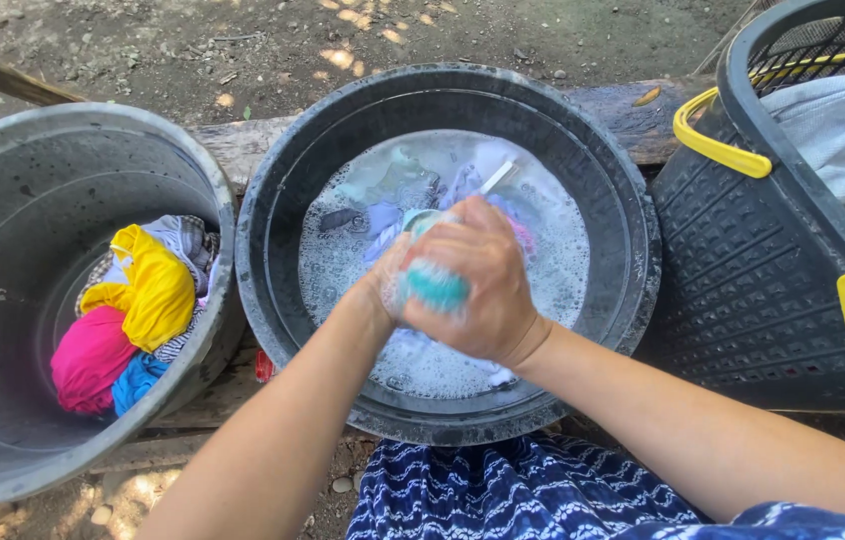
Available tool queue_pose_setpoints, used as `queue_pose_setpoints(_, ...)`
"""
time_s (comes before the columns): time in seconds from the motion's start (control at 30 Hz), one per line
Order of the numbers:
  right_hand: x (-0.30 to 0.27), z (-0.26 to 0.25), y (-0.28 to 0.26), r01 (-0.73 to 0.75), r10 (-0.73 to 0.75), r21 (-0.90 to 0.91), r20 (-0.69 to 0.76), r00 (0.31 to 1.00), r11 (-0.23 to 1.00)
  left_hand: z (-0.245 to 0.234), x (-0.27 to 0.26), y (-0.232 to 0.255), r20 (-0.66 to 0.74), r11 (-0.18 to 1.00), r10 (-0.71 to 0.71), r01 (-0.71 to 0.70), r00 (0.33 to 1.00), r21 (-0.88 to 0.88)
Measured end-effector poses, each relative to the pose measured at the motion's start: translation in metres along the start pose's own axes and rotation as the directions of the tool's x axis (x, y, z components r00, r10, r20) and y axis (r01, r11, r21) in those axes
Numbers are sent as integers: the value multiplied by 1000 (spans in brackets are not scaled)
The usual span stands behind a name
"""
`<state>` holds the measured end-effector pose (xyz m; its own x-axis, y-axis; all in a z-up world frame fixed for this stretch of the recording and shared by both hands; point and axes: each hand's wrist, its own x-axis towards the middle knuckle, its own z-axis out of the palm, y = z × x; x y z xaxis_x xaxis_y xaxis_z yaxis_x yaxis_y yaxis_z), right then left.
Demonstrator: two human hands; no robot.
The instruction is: Hand-washing several pieces of clothing in a plastic basin filled with soapy water.
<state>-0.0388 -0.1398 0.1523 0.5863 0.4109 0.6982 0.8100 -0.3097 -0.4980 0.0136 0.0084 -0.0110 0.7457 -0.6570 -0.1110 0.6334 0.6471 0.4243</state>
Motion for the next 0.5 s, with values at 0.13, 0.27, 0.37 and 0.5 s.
queue_pose_setpoints(0.13, -3, 2, -12, 82, -80, -60, 32, 996, 995, -12, 10, 13, -64, 986, -101, 108, 993, 128)
queue_pose_setpoints(0.27, -15, 10, -8, 86, -74, -89, 131, 989, 992, -39, 25, 18, -108, 932, -228, 249, 968, 264)
queue_pose_setpoints(0.37, -27, 17, -8, 110, -95, -72, 188, 978, 991, -55, 32, 10, -168, 832, -242, 293, 956, 471)
queue_pose_setpoints(0.5, -41, 24, -11, 133, -120, -31, 261, 958, 991, -73, 35, -6, -283, 497, -158, 324, 946, 805)
